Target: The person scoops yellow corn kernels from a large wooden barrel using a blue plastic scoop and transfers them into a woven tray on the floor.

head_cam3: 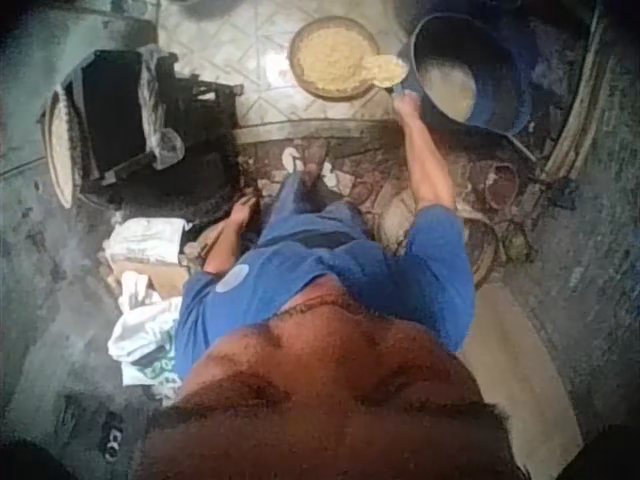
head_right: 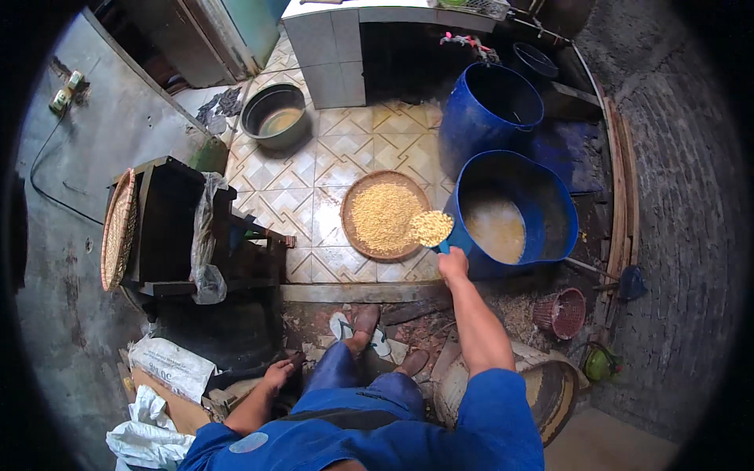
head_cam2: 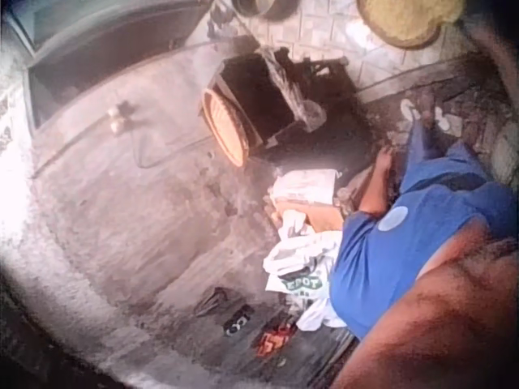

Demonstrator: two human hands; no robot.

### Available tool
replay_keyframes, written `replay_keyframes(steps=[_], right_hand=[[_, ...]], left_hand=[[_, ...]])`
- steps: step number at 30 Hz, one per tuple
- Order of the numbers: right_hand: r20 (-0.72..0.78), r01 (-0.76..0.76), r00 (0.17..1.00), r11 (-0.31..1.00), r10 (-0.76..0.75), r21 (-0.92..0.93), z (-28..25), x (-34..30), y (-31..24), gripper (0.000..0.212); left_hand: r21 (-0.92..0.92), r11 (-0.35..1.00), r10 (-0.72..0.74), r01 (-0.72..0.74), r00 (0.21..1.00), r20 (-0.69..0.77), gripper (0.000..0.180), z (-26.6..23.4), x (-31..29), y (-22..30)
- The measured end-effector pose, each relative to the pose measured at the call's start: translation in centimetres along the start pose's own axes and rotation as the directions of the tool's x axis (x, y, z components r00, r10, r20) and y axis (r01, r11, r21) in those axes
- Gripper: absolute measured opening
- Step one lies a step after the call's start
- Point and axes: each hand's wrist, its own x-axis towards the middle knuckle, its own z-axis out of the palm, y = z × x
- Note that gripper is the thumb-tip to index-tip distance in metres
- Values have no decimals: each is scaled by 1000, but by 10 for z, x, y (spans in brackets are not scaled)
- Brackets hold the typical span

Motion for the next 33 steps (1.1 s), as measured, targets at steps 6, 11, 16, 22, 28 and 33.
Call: replay_keyframes(steps=[6, 11, 16, 22, 28, 33], right_hand=[[-27, -1, 1000, 901, -12, -434, -15, 1, -90, 24], [-21, 144, 979, 770, -201, -622, -20, 16, -106, 25], [-109, 162, 931, 662, -348, -731, -22, 24, -112, 26], [-196, 157, 875, 641, -443, -751, -51, 13, -112, 46], [-248, 245, 878, 830, -409, -501, -69, -18, -76, 51], [-223, 359, 930, 602, -291, 713, -91, -67, 21, 54]], left_hand=[[2, 997, -82, 82, 996, -19, 41, 4, -5, -13], [-72, 996, -51, 53, 998, 27, 42, 7, 8, -6], [-108, 993, -35, 39, 999, 32, 44, 3, 4, 31], [-130, 991, -33, 41, 998, 59, 40, 18, 2, 48], [-142, 989, -28, 39, 996, 82, 38, 20, 2, 55], [123, 991, 32, -48, 992, 124, 38, 37, -8, 96]])
